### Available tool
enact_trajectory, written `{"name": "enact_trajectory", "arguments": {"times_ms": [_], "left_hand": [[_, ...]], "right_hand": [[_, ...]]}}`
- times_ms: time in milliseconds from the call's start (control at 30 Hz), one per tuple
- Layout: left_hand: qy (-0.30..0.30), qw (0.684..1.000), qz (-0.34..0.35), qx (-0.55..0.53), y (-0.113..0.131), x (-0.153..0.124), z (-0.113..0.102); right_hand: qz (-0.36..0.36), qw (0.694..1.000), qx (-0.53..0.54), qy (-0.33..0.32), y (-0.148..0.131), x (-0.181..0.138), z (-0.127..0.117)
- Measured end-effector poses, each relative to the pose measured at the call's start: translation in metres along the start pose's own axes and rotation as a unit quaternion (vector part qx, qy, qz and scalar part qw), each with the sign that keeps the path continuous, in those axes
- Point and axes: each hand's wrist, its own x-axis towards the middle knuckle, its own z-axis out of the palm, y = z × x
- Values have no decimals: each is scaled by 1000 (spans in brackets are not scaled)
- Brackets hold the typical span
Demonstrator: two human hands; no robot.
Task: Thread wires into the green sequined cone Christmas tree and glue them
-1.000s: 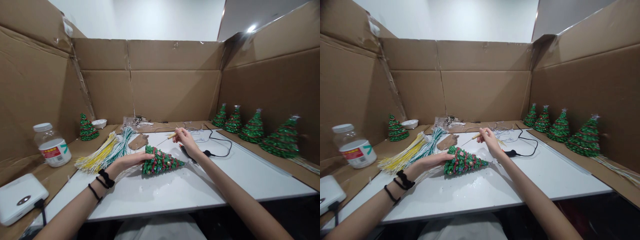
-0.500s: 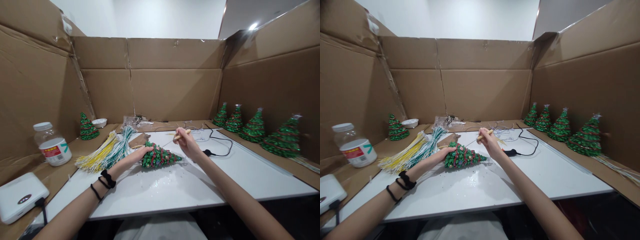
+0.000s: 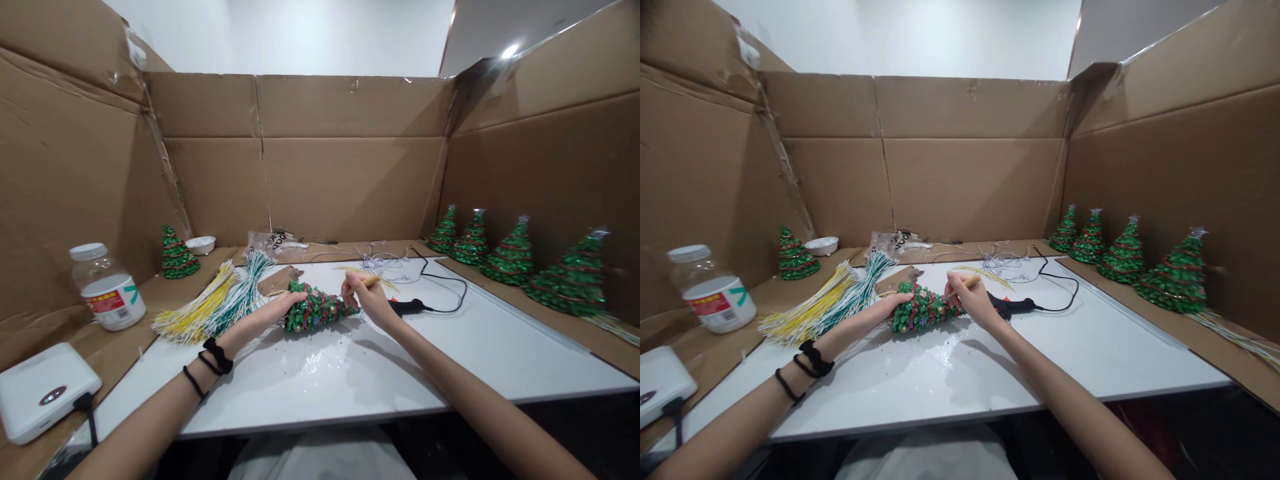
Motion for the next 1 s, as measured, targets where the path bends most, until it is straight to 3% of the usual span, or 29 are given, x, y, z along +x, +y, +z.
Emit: {"name": "enact_trajectory", "arguments": {"times_ms": [467, 767, 1000], "left_hand": [[31, 999, -3, 12, 1, -3, 0], [71, 997, -17, 40, -7, 1, -3], [51, 998, -17, 28, -6, 0, 0]], "right_hand": [[-6, 1000, -20, -20, 3, -3, 3], [-8, 1000, -10, 9, 3, -1, 8], [-14, 999, -28, 10, 7, -3, 10]]}}
